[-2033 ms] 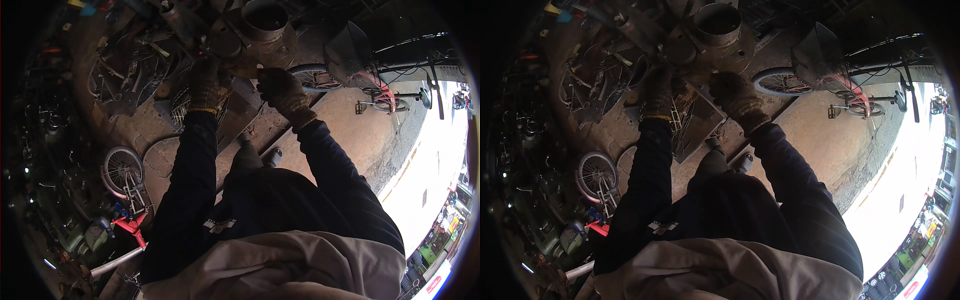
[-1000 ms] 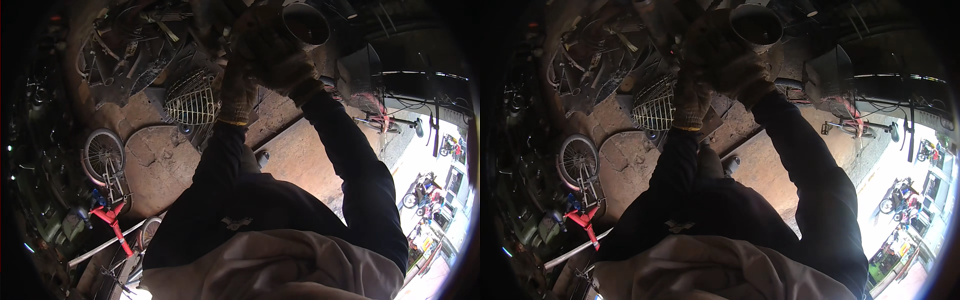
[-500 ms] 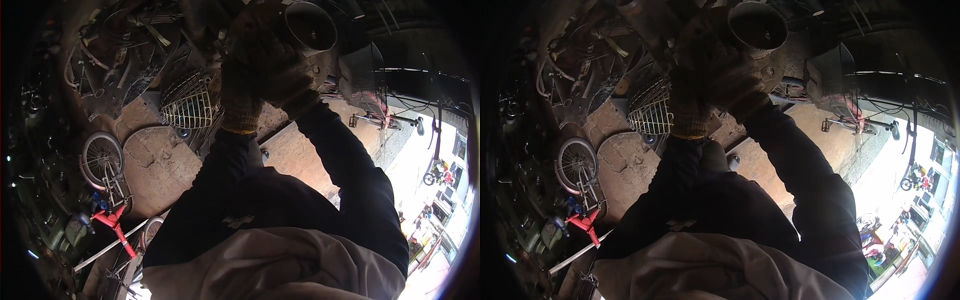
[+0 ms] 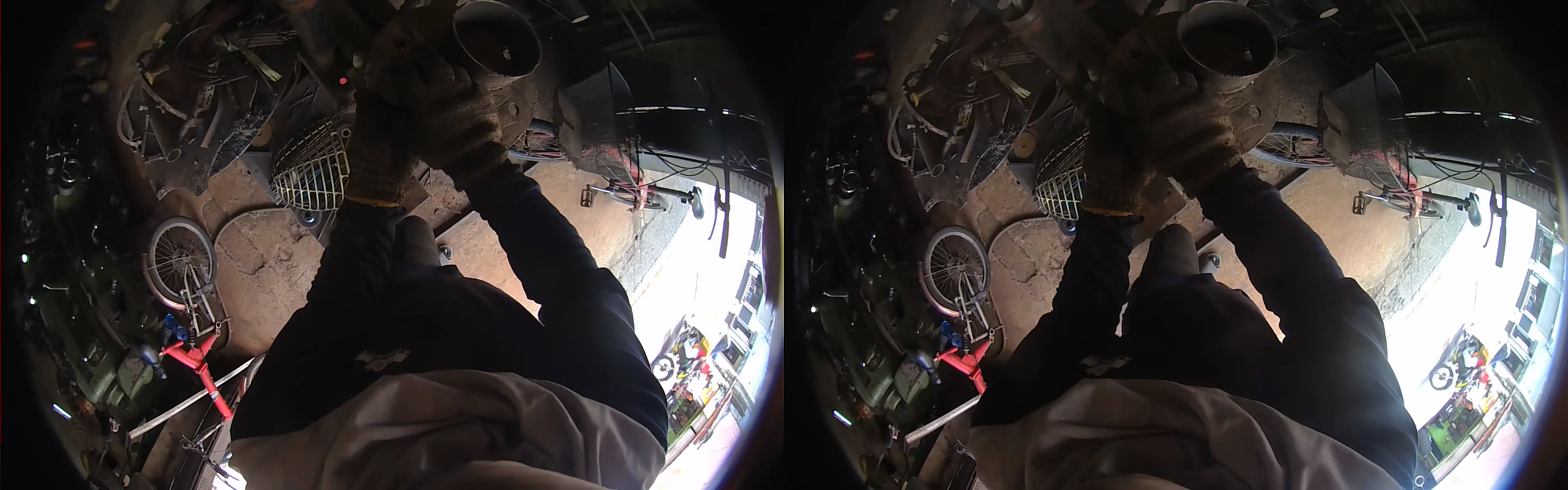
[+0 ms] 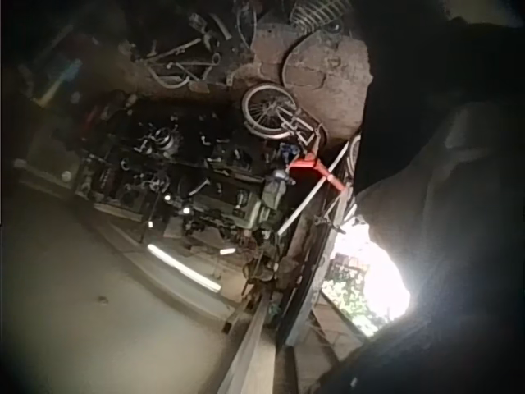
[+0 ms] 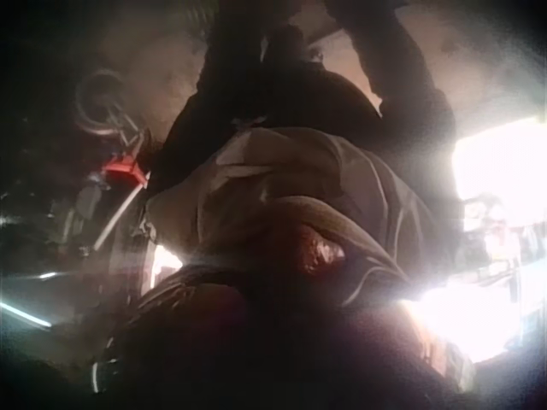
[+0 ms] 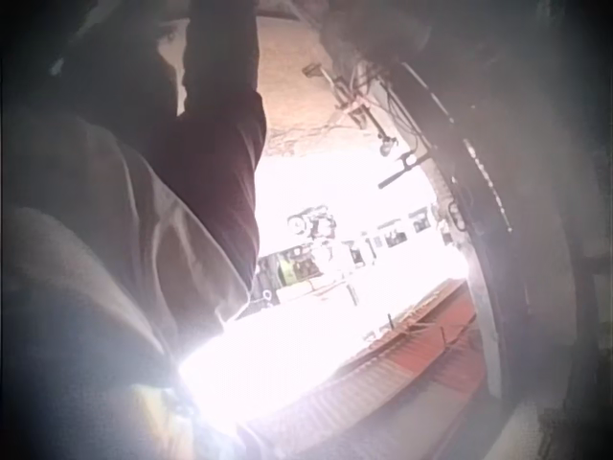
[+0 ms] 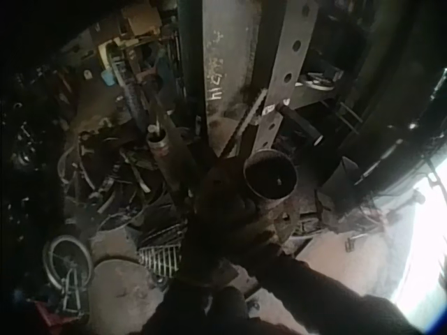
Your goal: The person holds and turns a circular metal component by hand, placing a small metal ring onto a shaft within the component.
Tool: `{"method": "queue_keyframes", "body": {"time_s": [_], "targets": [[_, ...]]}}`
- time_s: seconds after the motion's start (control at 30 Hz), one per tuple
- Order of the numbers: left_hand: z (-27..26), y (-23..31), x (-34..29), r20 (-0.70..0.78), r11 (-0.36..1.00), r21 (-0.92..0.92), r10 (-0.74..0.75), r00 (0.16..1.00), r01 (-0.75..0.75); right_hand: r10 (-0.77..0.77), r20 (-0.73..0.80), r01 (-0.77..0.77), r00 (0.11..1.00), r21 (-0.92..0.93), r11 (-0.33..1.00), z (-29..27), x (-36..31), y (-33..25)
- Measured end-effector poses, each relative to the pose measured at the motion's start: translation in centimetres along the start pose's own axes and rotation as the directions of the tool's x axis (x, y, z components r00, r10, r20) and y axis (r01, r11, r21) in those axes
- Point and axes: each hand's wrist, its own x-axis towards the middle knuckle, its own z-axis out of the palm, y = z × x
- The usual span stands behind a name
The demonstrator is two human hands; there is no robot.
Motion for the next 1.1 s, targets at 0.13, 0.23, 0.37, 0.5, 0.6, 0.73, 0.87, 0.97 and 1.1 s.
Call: {"method": "queue_keyframes", "body": {"time_s": [0.13, 0.23, 0.37, 0.5, 0.6, 0.73, 0.87, 0.97, 1.1], "targets": [[1.8, -0.8, -0.6, -0.045, 0.984, 0.170, 0.070, 0.997, -0.062, -0.002, -0.007, 0.002, 1.000, 0.024, 1.000, -0.2, 0.4, 0.1], [-0.3, -0.2, -0.5, 0.018, 0.984, 0.166, 0.059, 0.998, -0.061, 0.005, -0.016, -0.004, 1.000, 0.020, 1.000, -0.2, 0.2, 0.2], [0.2, 0.2, -0.9, -0.164, 0.998, 0.061, 0.026, 0.986, -0.016, 0.005, -0.017, -0.005, 1.000, 0.029, 1.000, 0.4, -0.1, 0.4], [2.2, -0.1, -1.1, -0.082, 0.991, 0.136, 0.028, 0.996, -0.017, 0.013, -0.024, -0.012, 1.000, 0.023, 1.000, 1.0, -0.3, 0.5], [1.3, 1.1, -0.6, -0.005, 0.981, 0.191, -0.028, 1.000, 0.028, 0.028, -0.029, -0.028, 0.999, 0.016, 0.999, 1.2, -0.3, 0.4], [0.0, 2.1, -1.3, -0.028, 0.950, 0.312, 0.001, 1.000, 0.008, 0.044, -0.030, -0.043, 0.999, 0.021, 0.999, 1.2, -0.3, 0.3], [0.9, 1.3, -1.2, -0.061, 0.935, 0.355, 0.016, 0.998, 0.007, 0.038, -0.046, -0.037, 0.998, 0.030, 0.999, 1.2, -0.2, 0.3], [2.1, 0.5, -0.8, 0.013, 0.984, 0.169, -0.065, 0.998, 0.062, 0.048, -0.041, -0.046, 0.998, 0.055, 0.997, 1.0, -0.7, 0.4], [0.1, 2.7, 0.6, 0.154, 0.189, 0.959, 0.278, 0.948, -0.211, 0.103, 0.021, -0.105, 0.994, 0.158, 0.982, 0.3, -0.9, 0.7]]}}
